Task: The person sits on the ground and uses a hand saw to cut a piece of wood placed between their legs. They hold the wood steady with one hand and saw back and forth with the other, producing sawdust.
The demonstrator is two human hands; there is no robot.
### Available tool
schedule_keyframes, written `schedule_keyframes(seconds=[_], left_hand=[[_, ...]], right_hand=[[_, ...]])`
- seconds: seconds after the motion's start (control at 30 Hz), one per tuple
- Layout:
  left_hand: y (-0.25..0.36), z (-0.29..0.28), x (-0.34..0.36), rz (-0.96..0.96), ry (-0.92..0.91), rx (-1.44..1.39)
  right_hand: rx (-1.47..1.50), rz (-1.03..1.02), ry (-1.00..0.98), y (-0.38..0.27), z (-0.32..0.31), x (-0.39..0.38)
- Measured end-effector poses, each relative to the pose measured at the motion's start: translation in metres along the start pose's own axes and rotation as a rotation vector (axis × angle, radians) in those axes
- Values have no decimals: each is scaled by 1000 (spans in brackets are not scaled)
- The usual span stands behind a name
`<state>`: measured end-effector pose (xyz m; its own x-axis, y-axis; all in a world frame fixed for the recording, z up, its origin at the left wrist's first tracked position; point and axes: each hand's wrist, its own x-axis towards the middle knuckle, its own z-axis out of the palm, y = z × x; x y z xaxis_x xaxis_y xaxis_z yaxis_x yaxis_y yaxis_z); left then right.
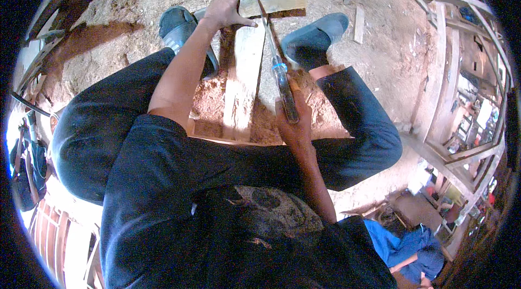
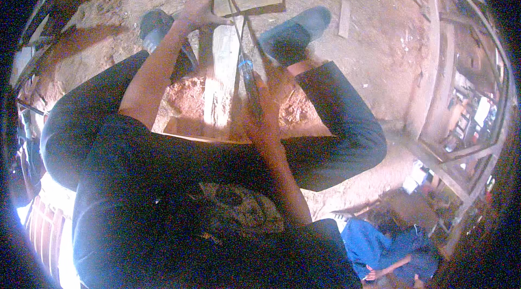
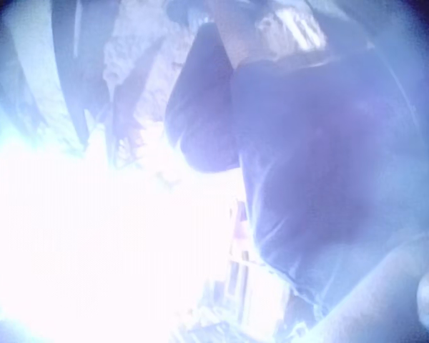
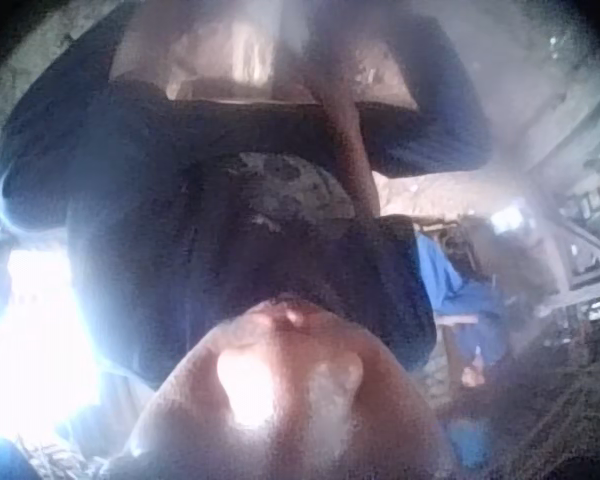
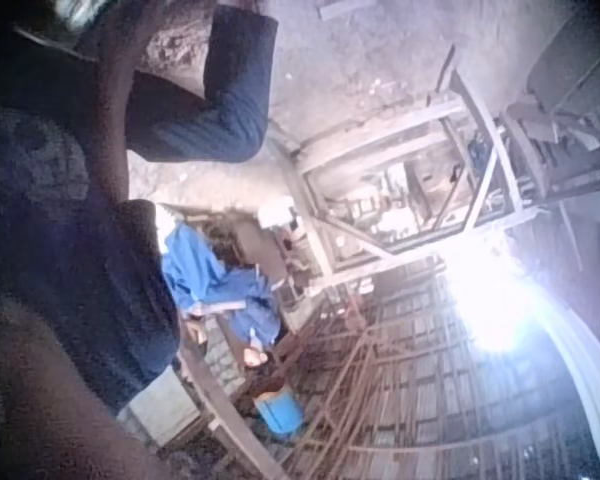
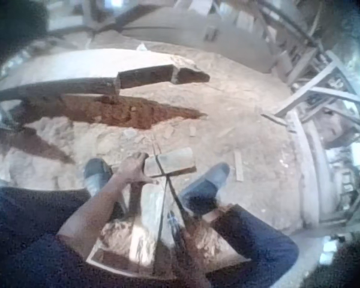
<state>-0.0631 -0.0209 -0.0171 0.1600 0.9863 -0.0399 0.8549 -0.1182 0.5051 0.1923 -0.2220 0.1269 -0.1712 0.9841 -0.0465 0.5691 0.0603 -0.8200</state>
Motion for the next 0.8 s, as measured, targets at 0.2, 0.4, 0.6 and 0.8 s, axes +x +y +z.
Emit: schedule_keyframes(seconds=[0.2, 0.4, 0.6, 0.8], left_hand=[[2, 18, -4, 9, 210, 305], [5, 20, -2, -63, 120, 223], [5, 29, 6, -133, 116, 231], [0, 23, 2, -114, 64, 134]], right_hand=[[-46, 24, -42, -1, 8, -2], [-80, 97, -67, 7, 26, -2], [-106, 47, -14, -9, 25, 19], [-33, 98, -11, -1, 13, 29]])
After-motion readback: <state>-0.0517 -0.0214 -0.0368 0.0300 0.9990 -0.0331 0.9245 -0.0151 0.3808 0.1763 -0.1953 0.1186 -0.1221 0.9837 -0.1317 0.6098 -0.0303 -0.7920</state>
